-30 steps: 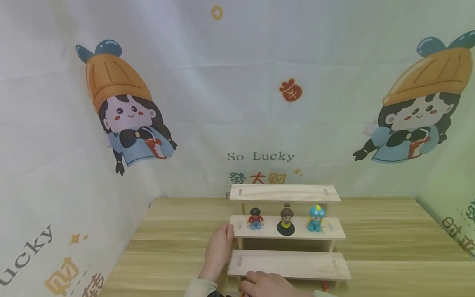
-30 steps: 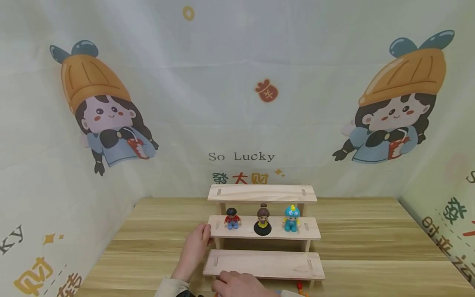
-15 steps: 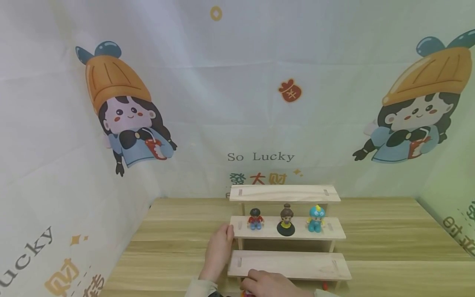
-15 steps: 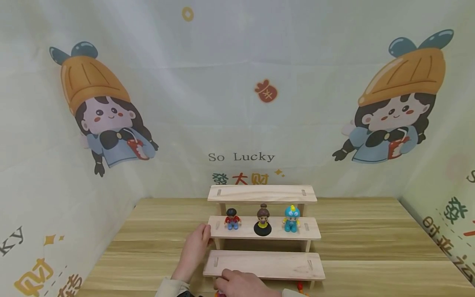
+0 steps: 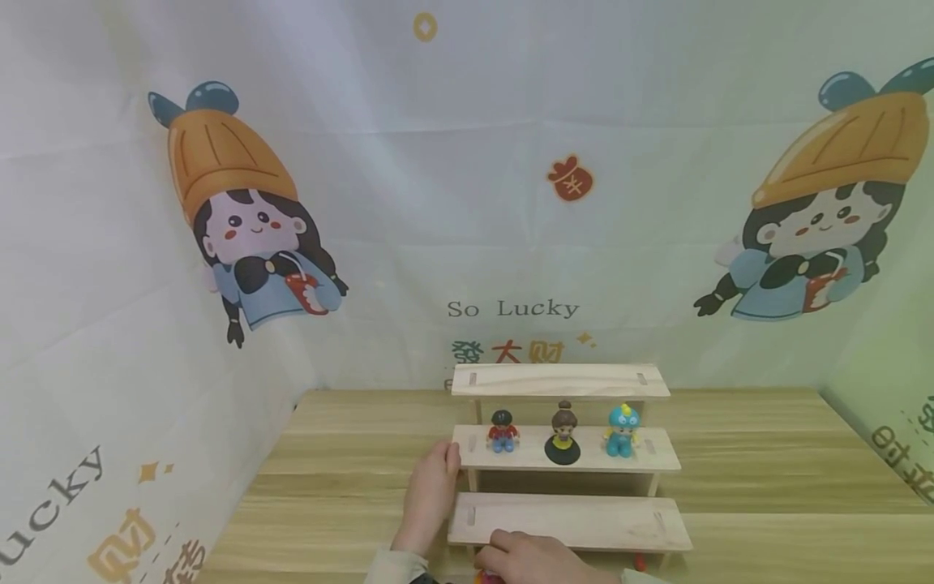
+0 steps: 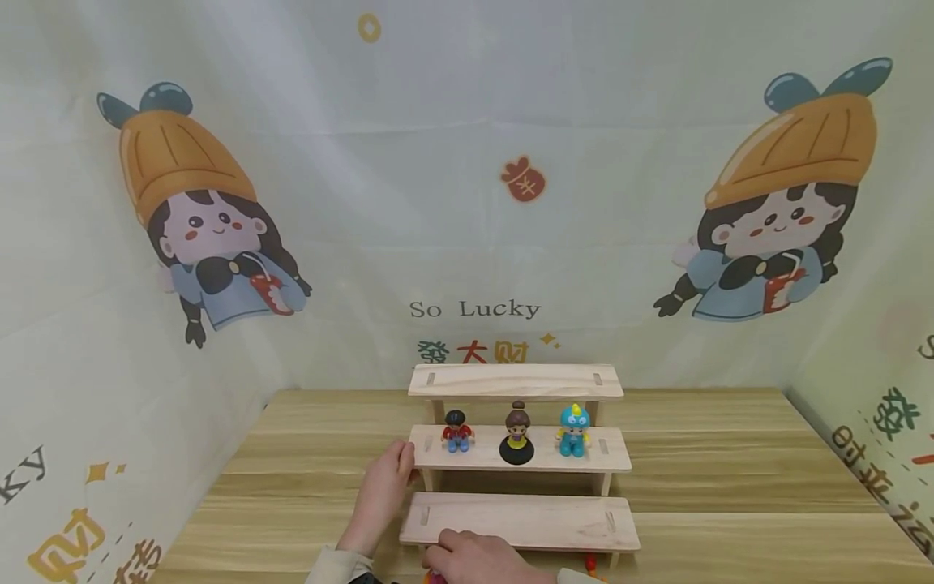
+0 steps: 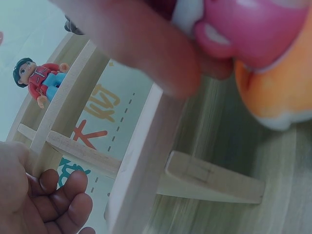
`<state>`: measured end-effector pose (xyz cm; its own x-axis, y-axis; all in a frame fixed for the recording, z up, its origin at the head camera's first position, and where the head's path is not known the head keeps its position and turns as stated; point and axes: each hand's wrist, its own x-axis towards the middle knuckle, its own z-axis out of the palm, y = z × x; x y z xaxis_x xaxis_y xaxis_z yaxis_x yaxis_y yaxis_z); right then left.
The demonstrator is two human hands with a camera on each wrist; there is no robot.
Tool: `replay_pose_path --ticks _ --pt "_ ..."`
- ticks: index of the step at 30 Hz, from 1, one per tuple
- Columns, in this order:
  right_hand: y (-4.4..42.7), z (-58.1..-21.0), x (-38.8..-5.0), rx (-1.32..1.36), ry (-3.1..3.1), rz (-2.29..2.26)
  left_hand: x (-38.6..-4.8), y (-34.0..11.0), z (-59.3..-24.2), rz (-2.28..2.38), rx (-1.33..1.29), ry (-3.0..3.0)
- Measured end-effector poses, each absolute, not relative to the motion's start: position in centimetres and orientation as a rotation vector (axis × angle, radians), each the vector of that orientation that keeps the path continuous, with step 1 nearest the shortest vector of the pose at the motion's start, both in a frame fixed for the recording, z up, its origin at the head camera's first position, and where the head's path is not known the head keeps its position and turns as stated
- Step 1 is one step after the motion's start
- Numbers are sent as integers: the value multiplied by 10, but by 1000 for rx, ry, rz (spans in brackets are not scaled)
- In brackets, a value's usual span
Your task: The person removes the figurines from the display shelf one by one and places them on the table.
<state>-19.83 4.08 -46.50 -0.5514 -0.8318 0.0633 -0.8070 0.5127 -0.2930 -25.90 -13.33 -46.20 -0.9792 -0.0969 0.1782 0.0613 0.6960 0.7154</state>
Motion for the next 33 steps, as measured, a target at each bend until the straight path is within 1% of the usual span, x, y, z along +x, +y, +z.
replay_pose_path --ticks 12,25,33 --pt "42 -462 -196 -1479 2667 -499 -258 -133 -462 -1149 13 -2695" --pt "44 -461 -193 -1508 2580 -702 -259 -133 -461 -1143 -3 -2704" --pt "45 -462 -194 -1507 2585 -710 -259 -134 -463 -1153 -6 -2705"
